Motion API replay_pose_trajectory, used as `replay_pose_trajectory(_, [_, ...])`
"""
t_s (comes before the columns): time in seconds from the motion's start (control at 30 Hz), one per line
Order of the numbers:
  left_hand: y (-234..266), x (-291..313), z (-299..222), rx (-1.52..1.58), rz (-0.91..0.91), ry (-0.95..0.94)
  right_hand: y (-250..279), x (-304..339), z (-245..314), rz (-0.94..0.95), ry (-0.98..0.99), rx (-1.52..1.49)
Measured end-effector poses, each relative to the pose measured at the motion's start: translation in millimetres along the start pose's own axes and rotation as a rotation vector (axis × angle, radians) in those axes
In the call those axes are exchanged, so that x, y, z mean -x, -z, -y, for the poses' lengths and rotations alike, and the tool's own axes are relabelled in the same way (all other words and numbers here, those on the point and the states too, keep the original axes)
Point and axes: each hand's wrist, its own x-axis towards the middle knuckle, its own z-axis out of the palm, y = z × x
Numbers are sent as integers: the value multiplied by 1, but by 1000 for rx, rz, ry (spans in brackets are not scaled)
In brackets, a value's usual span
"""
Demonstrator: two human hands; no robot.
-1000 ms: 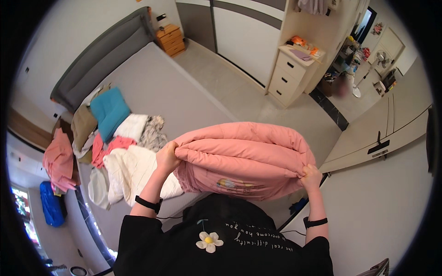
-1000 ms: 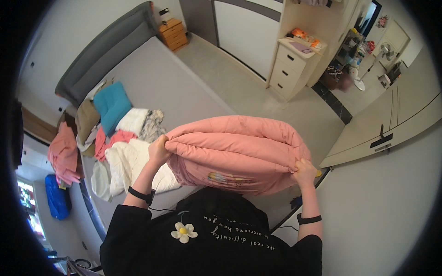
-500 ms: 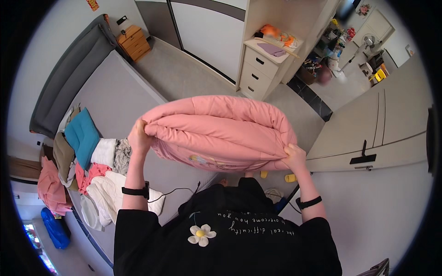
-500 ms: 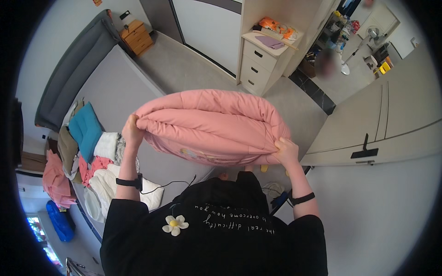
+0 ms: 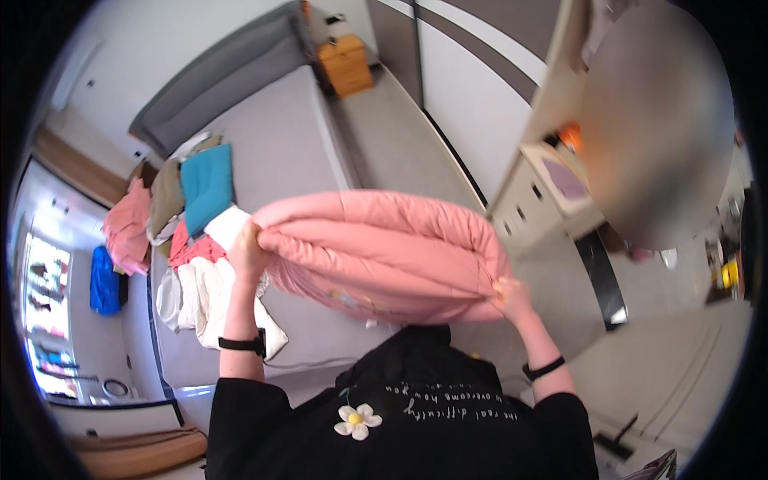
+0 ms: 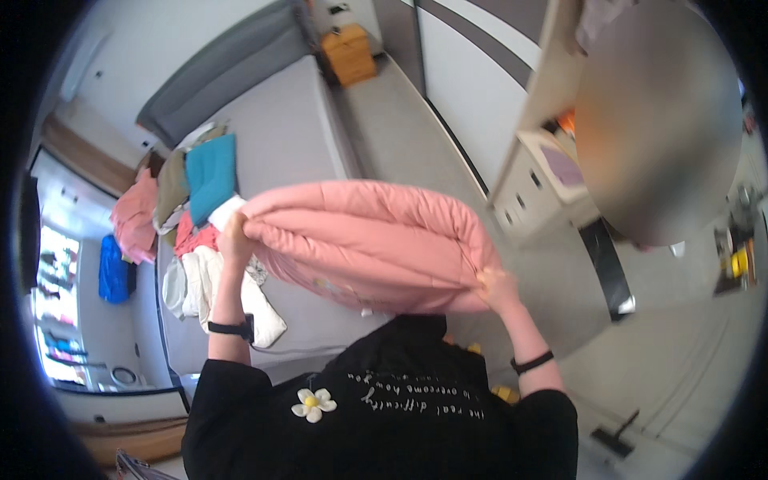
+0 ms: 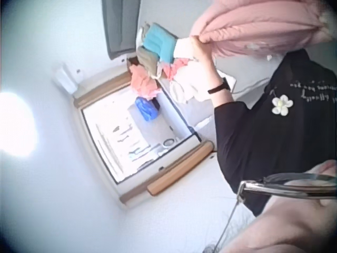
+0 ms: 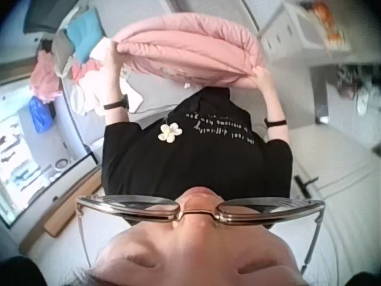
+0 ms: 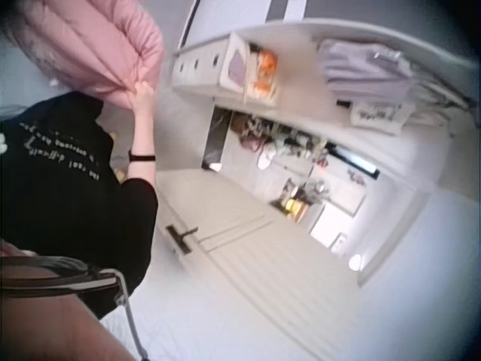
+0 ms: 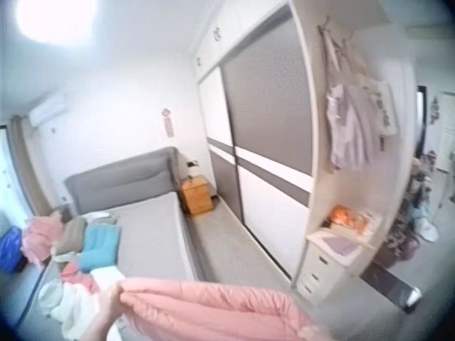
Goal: The person folds a pink comforter and a blue cushion, then places them into pillowcases on a bed. The person also handles a remote control and other bedding items during the process.
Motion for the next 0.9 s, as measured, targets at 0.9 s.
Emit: replay_pose_trajectory(0.9, [-257, -320, 165, -126, -115, 488, -150, -659, -180, 39, 319, -144])
